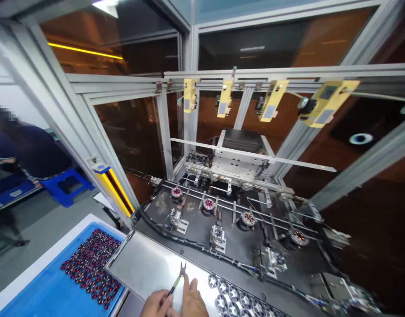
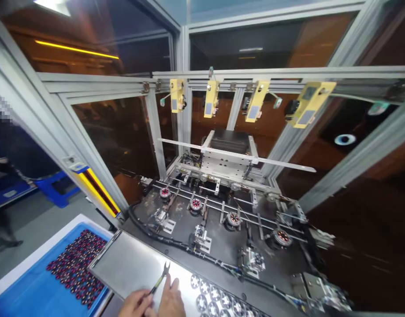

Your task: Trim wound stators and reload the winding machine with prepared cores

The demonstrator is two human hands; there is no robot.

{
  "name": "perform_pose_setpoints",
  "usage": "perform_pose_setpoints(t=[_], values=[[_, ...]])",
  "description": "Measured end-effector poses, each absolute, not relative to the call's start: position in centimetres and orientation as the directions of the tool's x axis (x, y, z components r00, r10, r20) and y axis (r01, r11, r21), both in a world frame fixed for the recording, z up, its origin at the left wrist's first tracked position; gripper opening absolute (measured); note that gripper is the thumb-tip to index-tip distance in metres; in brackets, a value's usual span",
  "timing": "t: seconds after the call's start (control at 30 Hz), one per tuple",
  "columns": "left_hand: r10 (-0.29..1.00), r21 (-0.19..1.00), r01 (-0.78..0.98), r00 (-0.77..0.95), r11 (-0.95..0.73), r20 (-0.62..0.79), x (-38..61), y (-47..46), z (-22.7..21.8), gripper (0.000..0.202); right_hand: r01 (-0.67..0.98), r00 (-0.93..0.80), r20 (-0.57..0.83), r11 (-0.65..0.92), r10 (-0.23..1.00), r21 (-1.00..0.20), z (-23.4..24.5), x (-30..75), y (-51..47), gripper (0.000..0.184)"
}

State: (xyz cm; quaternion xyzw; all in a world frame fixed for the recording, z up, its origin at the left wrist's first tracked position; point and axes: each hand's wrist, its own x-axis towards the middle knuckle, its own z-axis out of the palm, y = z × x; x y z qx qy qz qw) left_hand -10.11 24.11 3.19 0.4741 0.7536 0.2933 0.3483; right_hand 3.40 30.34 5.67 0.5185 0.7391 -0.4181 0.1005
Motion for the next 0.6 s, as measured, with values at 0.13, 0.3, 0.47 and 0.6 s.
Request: perform_pose_setpoints(t=[0.13,0.3,0.47,0.6], values=[[0.94,0.713,0.622,-0.297,0.322,-0.165,-11.3,24.6,3.8,0.019,0.855,-0.482,-0.554,0.228,0.679,-0.465,5.4,3.2,30.7,0.093],[0.964,0.583,0.777,-0.263,0.238,-0.044,-12.7,24.3,5.1,0.012,0.753,-0.635,-0.397,0.416,0.663,-0.51,9.3,6.0,32.7,0.058],[0.978,0.43,0.894,-0.188,0.13,0.095,-18.7,28.5,10.5,0.025,0.64,-0.719,-0.095,0.602,0.688,-0.477,16.4,12.1,40.1,0.04],[0.976,0.3,0.954,-0.04,-0.028,0.216,-22.7,38.1,16.1,0.032,0.635,-0.71,0.067,0.679,0.701,-0.369,19.1,14.0,49.3,0.031]])
